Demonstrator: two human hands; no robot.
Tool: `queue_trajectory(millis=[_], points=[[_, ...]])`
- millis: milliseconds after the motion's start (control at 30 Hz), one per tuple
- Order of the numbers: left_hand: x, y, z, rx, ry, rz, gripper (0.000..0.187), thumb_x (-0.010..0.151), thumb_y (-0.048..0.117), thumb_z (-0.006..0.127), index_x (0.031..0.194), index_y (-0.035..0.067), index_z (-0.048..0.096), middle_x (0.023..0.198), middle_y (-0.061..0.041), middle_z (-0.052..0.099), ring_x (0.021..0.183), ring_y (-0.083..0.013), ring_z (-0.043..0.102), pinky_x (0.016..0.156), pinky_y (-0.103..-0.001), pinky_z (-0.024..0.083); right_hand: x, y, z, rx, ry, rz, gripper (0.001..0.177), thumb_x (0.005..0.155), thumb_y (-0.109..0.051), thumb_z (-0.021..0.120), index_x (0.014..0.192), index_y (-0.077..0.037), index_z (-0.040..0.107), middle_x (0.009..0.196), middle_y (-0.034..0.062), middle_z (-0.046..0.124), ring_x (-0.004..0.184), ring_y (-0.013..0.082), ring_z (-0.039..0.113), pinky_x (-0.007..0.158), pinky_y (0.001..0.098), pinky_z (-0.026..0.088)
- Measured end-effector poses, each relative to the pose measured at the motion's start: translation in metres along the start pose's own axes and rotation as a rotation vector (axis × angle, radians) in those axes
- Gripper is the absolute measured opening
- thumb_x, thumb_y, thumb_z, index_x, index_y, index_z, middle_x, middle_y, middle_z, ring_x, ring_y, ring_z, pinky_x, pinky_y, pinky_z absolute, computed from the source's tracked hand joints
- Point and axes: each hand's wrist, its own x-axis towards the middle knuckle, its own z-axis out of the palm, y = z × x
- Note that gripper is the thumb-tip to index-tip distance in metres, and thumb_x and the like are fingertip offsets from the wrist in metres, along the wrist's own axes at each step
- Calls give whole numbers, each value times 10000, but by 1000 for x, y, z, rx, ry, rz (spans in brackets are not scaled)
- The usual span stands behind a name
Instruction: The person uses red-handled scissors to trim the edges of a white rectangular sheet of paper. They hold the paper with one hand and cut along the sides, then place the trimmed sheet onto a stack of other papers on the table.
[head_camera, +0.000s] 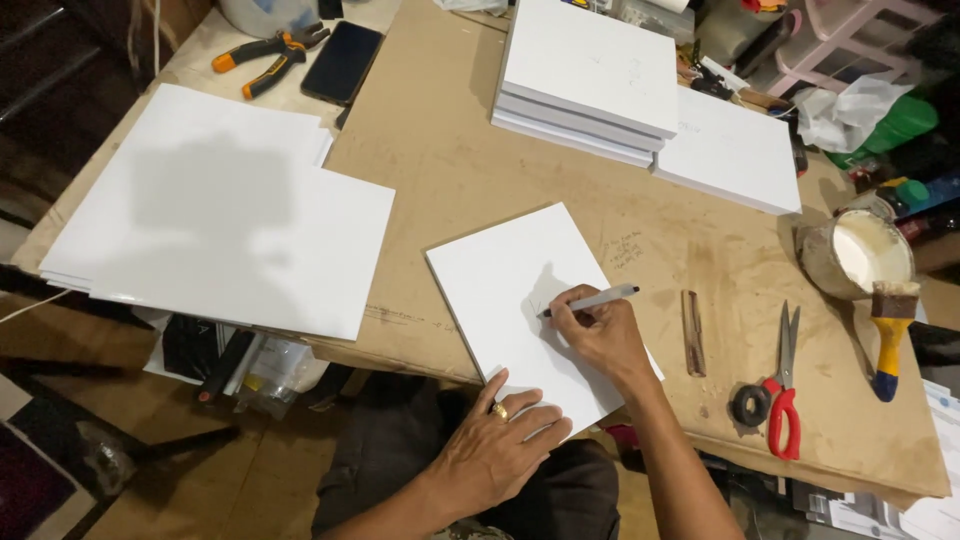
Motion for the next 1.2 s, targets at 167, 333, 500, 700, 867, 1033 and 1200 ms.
queue_trajectory(millis=[167, 333, 500, 700, 867, 1033, 1200], points=[[-2, -1, 3, 0, 33, 7, 249, 1005, 87, 617, 1253, 96, 632, 1218, -63, 626, 1159, -362, 639, 1102, -659, 347, 4, 35, -24, 84, 219, 7, 171, 979, -177, 646, 864, -86, 734, 684, 38, 689, 568, 129, 600, 533, 253, 505], [-3, -6, 5, -24, -11, 16, 321, 991, -19, 526, 1289, 69, 606, 1260, -102, 596, 1203, -378, 601, 1098, -678, 334, -21, 93, -93, 590, 407, -57, 127, 1035, -168, 656, 920, -117, 674, 882, 53, 676, 789, 150, 645, 764, 290, 566], [11, -14, -7, 165, 34, 186, 206, 1017, 70, 565, 1212, 84, 628, 1186, -75, 631, 1115, -283, 628, 1029, -506, 448, -60, 149, -185, -645, 467, 559, 790, 1098, -612, 374, 770, 43, 672, 858, 331, 704, 948, 531, 639, 810, 544, 444], [44, -34, -21, 338, 16, 461, 295, 991, 85, 548, 1269, 88, 643, 1190, -75, 660, 1008, -260, 634, 848, -409, 531, -77, 245, -245, -724, 534, 694, 601, 1028, -526, 419, 1203, 2, 646, 1270, 387, 646, 1193, 584, 585, 1014, 603, 428], [119, -24, -65, -81, 85, 316, 285, 942, 56, 639, 1206, 25, 740, 909, -184, 766, 765, -329, 734, 650, -447, 609, -95, 194, -204, -828, 792, 201, 406, 1011, -289, 633, 1311, -22, 696, 1101, 276, 648, 1034, 497, 639, 872, 581, 542], [181, 20, -144, -225, 223, 142, 281, 948, 35, 762, 1140, -159, 693, 1179, -354, 702, 752, -299, 822, 466, -208, 701, -98, 123, -134, -578, 599, -24, 300, 1021, -137, 484, 887, -29, 731, 946, 182, 746, 970, 326, 672, 941, 483, 540], [162, -5, -138, -847, 728, -658, 213, 963, 280, 734, 991, 69, 723, 930, 8, 756, 835, -128, 750, 689, -269, 659, -119, 128, -132, -693, 649, 503, 367, 1072, -341, 485, 1244, -84, 683, 1130, 297, 647, 1045, 471, 602, 860, 627, 487]])
